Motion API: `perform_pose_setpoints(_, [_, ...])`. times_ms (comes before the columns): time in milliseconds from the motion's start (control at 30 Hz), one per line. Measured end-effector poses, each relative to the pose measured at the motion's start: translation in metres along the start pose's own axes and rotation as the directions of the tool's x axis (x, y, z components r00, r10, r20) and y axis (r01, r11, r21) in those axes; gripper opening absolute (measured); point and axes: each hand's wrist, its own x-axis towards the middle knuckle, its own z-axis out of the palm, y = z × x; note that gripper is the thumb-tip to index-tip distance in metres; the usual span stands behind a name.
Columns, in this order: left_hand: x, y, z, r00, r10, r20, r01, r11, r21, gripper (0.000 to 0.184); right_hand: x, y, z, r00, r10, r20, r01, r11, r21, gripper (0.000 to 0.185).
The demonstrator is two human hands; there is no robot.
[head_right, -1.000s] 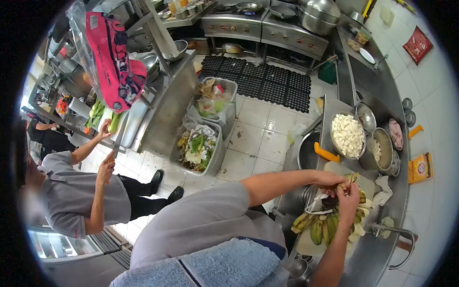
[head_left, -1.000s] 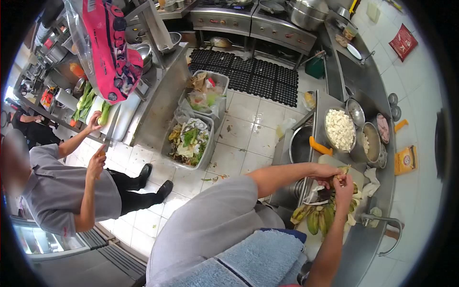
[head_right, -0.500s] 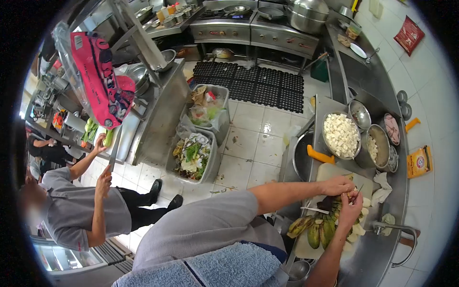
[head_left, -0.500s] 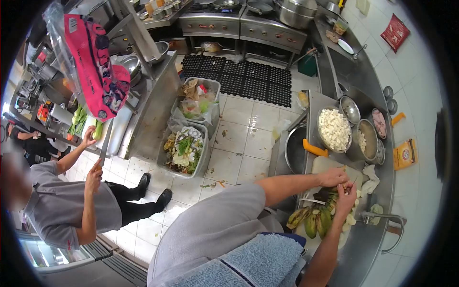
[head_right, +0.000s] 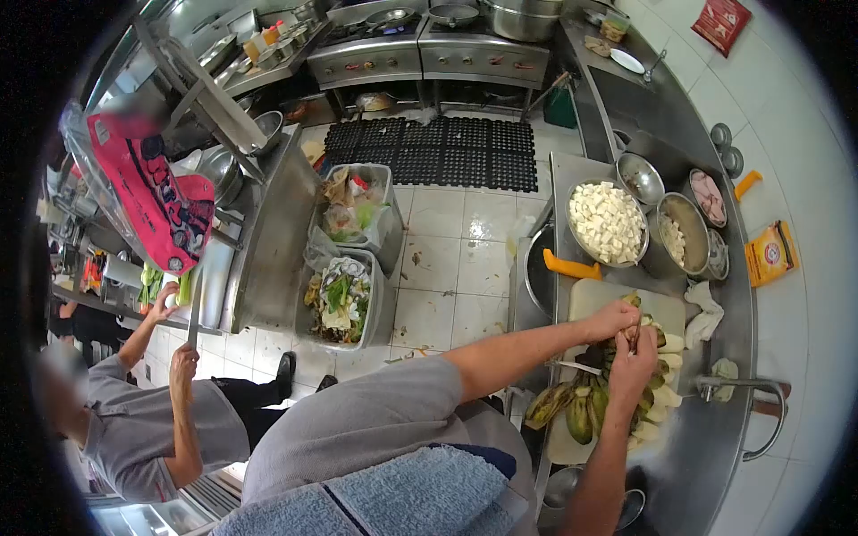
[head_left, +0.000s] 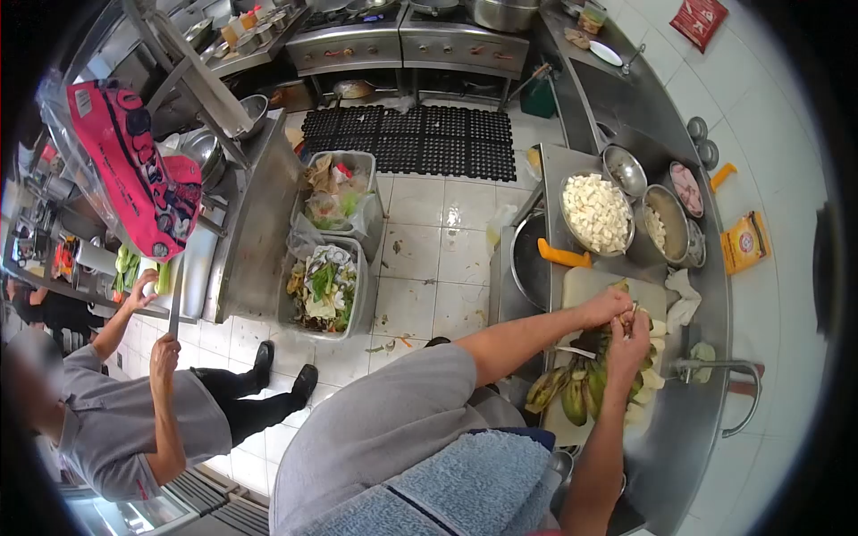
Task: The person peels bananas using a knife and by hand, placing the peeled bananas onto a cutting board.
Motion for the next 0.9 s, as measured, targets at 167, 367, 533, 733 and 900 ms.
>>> perform_pose_setpoints(167, [-0.001, -0.005, -0.003, 0.998, -0.059, -0.021, 0.059, 0.998, 0.008, 0.026, 0.001, -0.002, -0.008, 0.996, 0.032, 0.083, -0.031, 0.999, -0.015, 0.021])
perform_pose_setpoints(367, [0.003, 0.002, -0.013, 0.997, 0.041, 0.059, -0.060, 0.930, 0.364, 0.022, 0.006, 0.000, -0.010, 0.994, -0.016, 0.109, 0.026, 0.996, -0.088, 0.031])
perform_pose_setpoints(533, [0.014, -0.015, -0.026, 0.958, 0.185, 0.217, -0.284, 0.535, 0.796, 0.011, 0.005, 0.012, -0.008, 0.998, -0.052, 0.032, 0.056, 0.990, -0.129, 0.033])
perform_pose_setpoints(733, [0.005, -0.006, -0.021, 0.967, -0.193, -0.167, 0.207, 0.976, 0.070, 0.023, 0.006, 0.006, -0.011, 0.994, 0.071, 0.083, -0.065, 0.995, -0.075, 0.031])
perform_pose_setpoints(900, [-0.009, 0.017, -0.015, 0.913, -0.339, -0.226, 0.273, 0.921, -0.278, 0.034, 0.012, 0.015, -0.014, 0.985, 0.020, 0.169, -0.023, 1.000, 0.017, 0.019])
